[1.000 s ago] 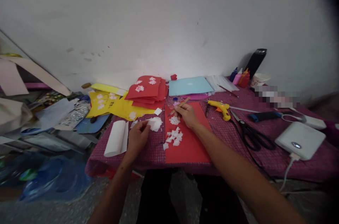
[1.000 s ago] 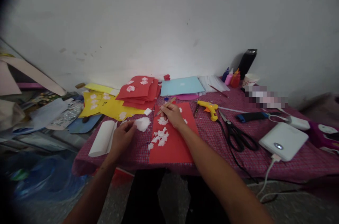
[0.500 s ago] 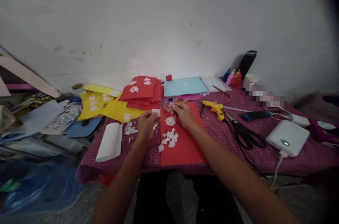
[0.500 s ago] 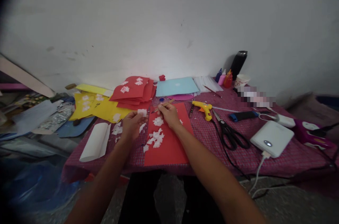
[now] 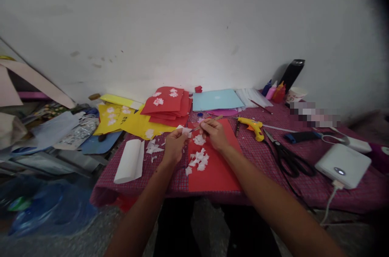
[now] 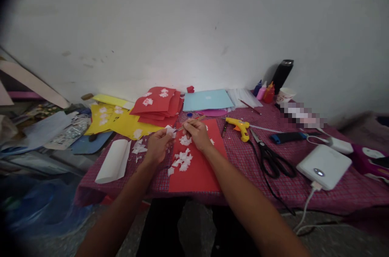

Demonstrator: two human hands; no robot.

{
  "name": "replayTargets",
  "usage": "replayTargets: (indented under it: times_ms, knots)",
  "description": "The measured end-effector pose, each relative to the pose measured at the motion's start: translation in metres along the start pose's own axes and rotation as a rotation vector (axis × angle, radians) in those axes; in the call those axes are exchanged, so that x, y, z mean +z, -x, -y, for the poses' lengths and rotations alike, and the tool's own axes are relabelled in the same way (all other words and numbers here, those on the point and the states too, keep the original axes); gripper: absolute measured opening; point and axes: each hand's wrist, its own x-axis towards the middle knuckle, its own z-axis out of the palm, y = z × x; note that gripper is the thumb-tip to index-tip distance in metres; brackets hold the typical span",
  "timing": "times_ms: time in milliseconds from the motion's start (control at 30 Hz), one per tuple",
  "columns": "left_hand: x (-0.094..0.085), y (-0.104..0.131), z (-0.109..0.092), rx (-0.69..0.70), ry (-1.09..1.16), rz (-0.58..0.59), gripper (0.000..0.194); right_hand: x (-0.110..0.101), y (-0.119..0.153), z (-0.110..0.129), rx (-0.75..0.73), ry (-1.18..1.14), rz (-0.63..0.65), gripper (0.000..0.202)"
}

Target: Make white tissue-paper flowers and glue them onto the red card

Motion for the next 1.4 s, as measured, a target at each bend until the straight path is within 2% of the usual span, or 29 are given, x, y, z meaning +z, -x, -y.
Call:
replayTargets:
  times_ms: [267, 400, 533, 767, 1000, 1200, 1400]
  knots:
    - [0.0010, 0.0028, -0.0015, 0.007, -0.016, 0.037, 0.025, 0.0023, 0.0001, -0.0017, -0.009, 0.071, 0.035, 0.030]
    - [0.0022, 0.0035, -0.0025, 0.006, -0.030, 0.036, 0.026, 0.0014, -0.0014, -0.0044, 0.010, 0.087, 0.014, 0.031]
    - [0.0042, 0.0047, -0.0035, -0.016, -0.009, 0.048, 0.037, 0.0001, -0.0029, -0.0058, 0.020, 0.087, -0.029, 0.031]
    - [0.0011, 0.0035, 0.0027, -0.018, -0.044, 0.039, 0.045, 0.0001, -0.0050, -0.0070, 0.079, 0.051, -0.092, 0.030]
    - [0.0012, 0.0062, -0.0012, -0.012, -0.070, 0.032, 0.039, 0.0016, -0.0030, -0.0052, 0.068, 0.039, -0.037, 0.031]
    - [0.0004, 0.0059, 0.0005, -0.010, -0.068, 0.055, 0.030, 0.0027, -0.0014, -0.0027, 0.045, 0.009, 0.028, 0.024]
    - [-0.0004, 0.0056, 0.0021, -0.010, -0.074, 0.062, 0.028, 0.0039, -0.0013, -0.0003, 0.077, 0.004, 0.059, 0.027]
